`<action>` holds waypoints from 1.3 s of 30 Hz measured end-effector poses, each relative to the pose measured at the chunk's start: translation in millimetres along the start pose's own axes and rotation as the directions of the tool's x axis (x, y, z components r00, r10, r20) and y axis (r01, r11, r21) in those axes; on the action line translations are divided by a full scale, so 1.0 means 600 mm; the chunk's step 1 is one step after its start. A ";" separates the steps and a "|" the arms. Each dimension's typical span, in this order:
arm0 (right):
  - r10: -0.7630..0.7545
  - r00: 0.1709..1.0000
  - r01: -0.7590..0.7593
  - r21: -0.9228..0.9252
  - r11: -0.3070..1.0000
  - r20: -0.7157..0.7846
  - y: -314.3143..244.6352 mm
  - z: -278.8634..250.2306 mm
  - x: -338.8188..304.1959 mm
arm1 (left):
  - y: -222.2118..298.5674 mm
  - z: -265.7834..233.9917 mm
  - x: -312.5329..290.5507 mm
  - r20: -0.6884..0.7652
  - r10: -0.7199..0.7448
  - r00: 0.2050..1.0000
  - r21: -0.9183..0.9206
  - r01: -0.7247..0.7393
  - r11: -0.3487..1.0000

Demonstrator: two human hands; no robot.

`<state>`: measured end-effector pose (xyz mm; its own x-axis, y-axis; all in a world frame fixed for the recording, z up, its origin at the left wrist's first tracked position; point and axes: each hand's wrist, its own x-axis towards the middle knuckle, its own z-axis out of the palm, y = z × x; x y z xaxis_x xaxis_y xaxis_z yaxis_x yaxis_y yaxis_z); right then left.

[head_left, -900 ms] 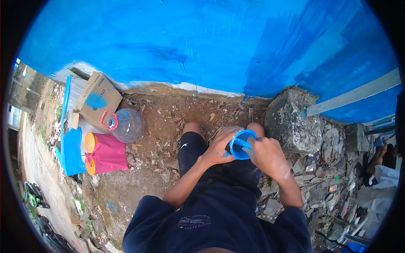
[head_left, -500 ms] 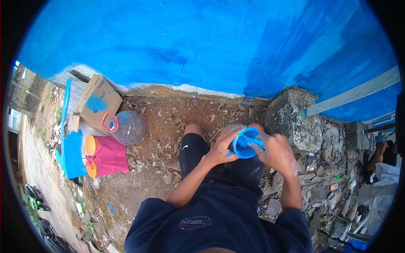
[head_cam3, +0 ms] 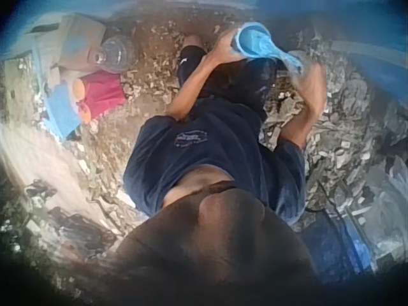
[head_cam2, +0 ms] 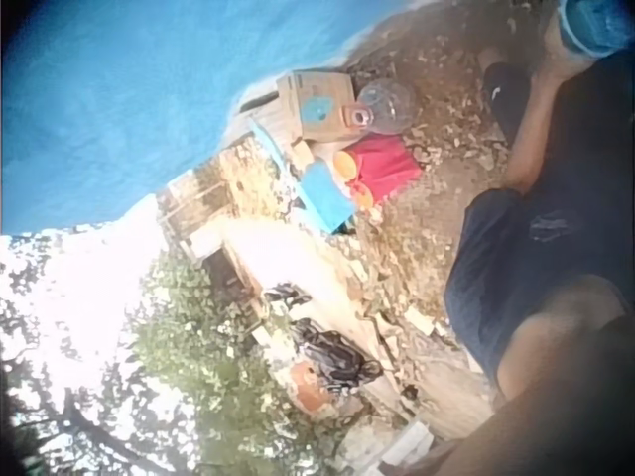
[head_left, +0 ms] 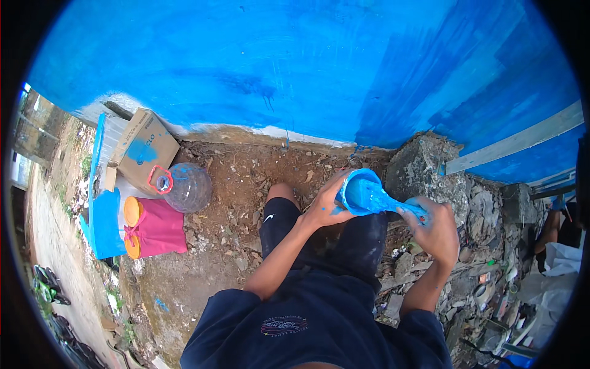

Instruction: The person dips a paintbrush into a cup of paint and paints a wall, repeatedly dipping the brush back into the cup to apply paint across the surface.

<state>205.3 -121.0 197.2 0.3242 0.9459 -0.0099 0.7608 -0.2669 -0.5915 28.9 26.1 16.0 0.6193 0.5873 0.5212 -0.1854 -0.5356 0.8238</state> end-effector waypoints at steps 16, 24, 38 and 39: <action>0.182 0.980 -0.142 0.366 0.920 -0.076 0.121 0.025 -0.030 | -0.011 0.000 0.023 -0.091 0.056 0.994 0.027 -0.054 0.998; 0.215 0.975 -0.164 0.458 0.874 -0.061 0.138 0.035 -0.042 | -0.016 0.000 0.017 -0.074 0.080 0.994 0.047 -0.077 0.996; 0.252 0.964 -0.177 0.510 0.841 -0.082 0.164 0.072 -0.070 | -0.012 0.005 0.006 -0.084 0.012 0.996 -0.004 -0.012 1.000; 0.253 0.964 -0.177 0.511 0.841 -0.083 0.158 0.072 -0.070 | -0.014 0.004 0.005 -0.068 -0.022 0.997 -0.039 0.019 0.999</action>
<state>239.8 -177.9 106.5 0.5512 0.8292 -0.0924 0.2951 -0.2973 -0.9080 34.4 30.8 10.0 0.5695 0.6388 0.5173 -0.2031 -0.5004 0.8416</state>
